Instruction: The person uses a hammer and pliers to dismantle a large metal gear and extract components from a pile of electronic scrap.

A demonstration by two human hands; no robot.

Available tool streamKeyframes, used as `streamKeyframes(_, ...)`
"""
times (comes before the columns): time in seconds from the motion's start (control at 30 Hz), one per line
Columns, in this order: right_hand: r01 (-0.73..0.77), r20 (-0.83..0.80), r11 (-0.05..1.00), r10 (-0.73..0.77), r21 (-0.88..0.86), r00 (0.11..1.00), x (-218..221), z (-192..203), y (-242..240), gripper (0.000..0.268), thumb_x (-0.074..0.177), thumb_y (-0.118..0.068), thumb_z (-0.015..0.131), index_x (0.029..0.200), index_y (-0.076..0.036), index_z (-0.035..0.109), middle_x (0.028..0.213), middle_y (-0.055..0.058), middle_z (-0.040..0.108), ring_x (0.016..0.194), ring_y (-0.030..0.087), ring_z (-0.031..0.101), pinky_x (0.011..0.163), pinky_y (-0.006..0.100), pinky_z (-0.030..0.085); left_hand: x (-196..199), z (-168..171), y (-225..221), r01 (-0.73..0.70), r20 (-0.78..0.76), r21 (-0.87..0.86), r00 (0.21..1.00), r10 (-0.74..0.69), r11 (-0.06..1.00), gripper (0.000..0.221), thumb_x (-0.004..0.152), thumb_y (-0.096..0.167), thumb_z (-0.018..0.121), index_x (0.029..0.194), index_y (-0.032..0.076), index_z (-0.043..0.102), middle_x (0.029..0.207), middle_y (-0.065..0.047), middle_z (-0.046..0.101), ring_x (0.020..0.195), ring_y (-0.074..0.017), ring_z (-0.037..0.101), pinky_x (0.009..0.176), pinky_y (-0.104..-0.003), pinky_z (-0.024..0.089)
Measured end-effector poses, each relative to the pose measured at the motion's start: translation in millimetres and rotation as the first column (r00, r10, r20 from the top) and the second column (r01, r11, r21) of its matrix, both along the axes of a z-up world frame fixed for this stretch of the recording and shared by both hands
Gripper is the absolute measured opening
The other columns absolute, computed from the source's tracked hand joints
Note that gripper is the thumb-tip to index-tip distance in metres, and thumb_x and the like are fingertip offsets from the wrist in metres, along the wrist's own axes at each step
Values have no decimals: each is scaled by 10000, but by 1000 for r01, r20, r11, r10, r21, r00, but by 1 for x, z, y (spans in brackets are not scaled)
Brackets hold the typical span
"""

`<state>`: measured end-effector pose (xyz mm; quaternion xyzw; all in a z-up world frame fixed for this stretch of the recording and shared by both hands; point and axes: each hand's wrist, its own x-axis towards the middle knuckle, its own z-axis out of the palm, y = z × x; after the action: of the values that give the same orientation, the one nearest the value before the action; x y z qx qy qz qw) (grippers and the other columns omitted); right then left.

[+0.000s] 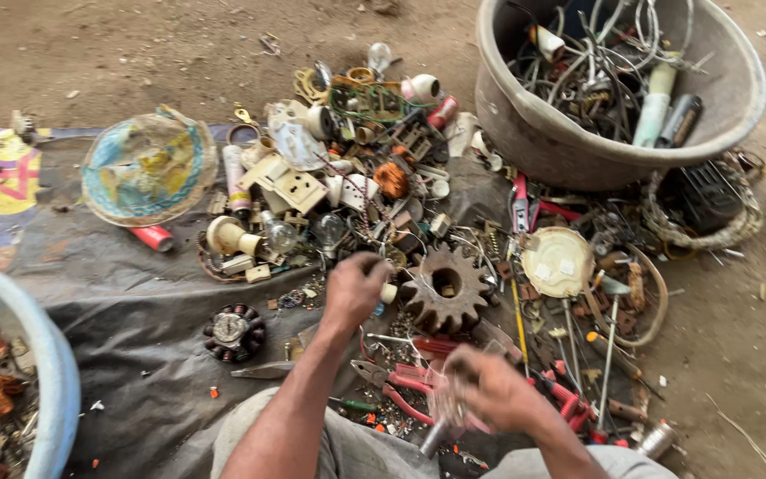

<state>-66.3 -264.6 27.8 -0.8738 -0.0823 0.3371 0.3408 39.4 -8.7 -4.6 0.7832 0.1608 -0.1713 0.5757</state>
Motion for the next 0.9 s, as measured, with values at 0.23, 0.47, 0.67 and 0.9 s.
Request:
streamKeyframes(0.23,-715,-351,666,631,-211,691,2,18,14,242,872,-112,700,1111,-131,735,1003,142,739,926,285,696,806,425,552,6,-29,22,-589,45,-386,757,652,711,278,911,157,659,1152,21,686,1061,-107,702,916,-189,655,801,-330,571)
streamKeyframes(0.47,-771,-385,179,784,-611,487,126,31,66,224,853,-70,619,1066,-5,640,856,170,714,750,294,691,641,416,579,18,-48,33,-779,-22,-386,544,839,495,254,878,83,690,1119,3,678,1051,-89,671,908,-194,608,807,-331,514)
streamKeyframes(0.67,-81,319,344,920,-935,228,236,169,131,538,1098,15,459,1599,87,275,788,159,661,632,209,668,506,288,570,15,-45,30,-759,10,-406,553,833,509,238,882,59,671,1111,4,636,1066,-95,648,932,-192,616,820,-320,529)
streamKeyframes(0.9,-282,960,950,-56,136,275,172,165,112,216,1081,-83,693,1285,-24,653,1249,173,718,1156,255,748,923,309,629,19,-48,32,-671,-68,-442,687,723,596,243,893,76,660,1126,7,675,1075,-107,676,946,-199,649,828,-324,584)
